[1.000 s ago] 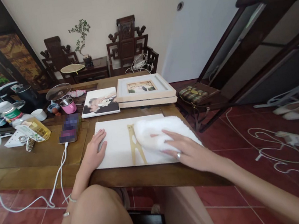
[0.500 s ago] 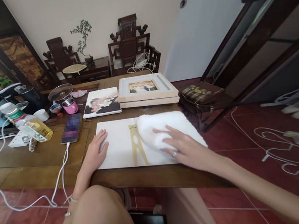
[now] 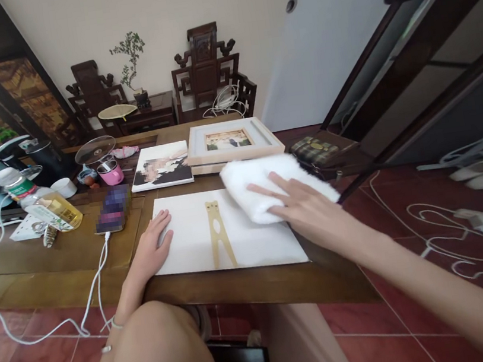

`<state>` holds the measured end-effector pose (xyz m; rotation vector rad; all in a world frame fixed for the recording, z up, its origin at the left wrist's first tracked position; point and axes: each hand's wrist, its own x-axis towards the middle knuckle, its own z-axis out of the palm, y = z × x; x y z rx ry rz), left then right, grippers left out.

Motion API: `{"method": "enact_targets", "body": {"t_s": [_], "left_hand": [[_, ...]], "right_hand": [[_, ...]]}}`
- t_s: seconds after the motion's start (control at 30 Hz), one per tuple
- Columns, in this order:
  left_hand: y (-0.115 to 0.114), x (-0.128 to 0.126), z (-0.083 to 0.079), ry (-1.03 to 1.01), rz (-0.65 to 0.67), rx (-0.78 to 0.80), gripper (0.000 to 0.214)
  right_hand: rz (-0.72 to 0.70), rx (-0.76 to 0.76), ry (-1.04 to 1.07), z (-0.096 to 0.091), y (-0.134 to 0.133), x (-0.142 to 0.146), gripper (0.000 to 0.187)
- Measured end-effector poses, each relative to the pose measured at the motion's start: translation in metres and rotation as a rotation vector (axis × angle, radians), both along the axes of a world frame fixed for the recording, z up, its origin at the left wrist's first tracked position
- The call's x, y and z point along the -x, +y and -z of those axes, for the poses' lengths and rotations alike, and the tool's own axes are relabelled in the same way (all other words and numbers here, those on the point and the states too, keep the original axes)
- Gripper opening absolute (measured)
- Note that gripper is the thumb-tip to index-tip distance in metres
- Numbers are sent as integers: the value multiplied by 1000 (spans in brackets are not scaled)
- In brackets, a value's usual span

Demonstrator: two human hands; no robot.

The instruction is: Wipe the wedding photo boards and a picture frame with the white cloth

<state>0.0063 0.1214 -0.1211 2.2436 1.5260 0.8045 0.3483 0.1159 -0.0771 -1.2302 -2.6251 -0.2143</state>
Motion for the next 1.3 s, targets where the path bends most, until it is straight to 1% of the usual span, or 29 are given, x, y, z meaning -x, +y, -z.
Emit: {"method": "enact_targets", "body": {"t_s": [0.07, 0.13, 0.2, 0.27, 0.37, 0.43, 0.47, 0.53, 0.6, 0.67, 0.77, 0.83, 0.93, 1.03, 1.1, 1.17, 1.23, 1.3], "left_hand": [[0, 0, 0, -2, 2, 1, 45], [0, 0, 0, -4, 2, 3, 45], [1, -1, 1, -6, -1, 7, 45], [1, -1, 1, 1, -7, 11, 46], [1, -1, 2, 17, -5, 5, 46], [1, -1, 2, 22, 2, -3, 46], [1, -1, 2, 24, 5, -5, 46], [0, -1, 1, 28, 2, -8, 47], [0, 0, 1, 38, -9, -8, 48], [0, 0, 1, 52, -17, -10, 49], [0, 1, 3, 75, -10, -11, 48], [1, 1, 4, 91, 3, -13, 47], [2, 2, 5, 105, 18, -17, 47], [3, 3, 6, 99, 20, -19, 48], [3, 3, 7, 79, 9, -21, 48], [3, 2, 8, 56, -9, -22, 47], [3, 1, 8, 45, -26, -21, 46], [3, 0, 7, 44, -32, -18, 46]], "right_hand": [[-1, 40, -68, 16, 5, 8, 53], [-5, 64, -83, 25, -3, 12, 57], [-16, 80, -62, 29, -24, 13, 57], [-33, 101, -32, 32, -54, 12, 55], [-61, 93, 8, 41, -99, 10, 42], [-74, 92, 24, 48, -117, 10, 33], [-78, 102, 37, 49, -120, 10, 31], [-79, 166, 63, 46, -117, 8, 35], [-89, 258, 81, 34, -103, 6, 45], [-89, 328, 77, 19, -84, 3, 54], [-20, 342, 75, 3, -49, -1, 58], [31, 332, 58, 0, -23, 0, 58], [57, 325, -4, 1, 13, 8, 56], [75, 293, -15, 5, 38, 18, 57], [78, 272, -5, 8, 40, 23, 59], [63, 246, 17, 13, 27, 25, 61], [36, 223, 48, 17, 1, 23, 61], [0, 214, 73, 20, -32, 18, 61]]}}
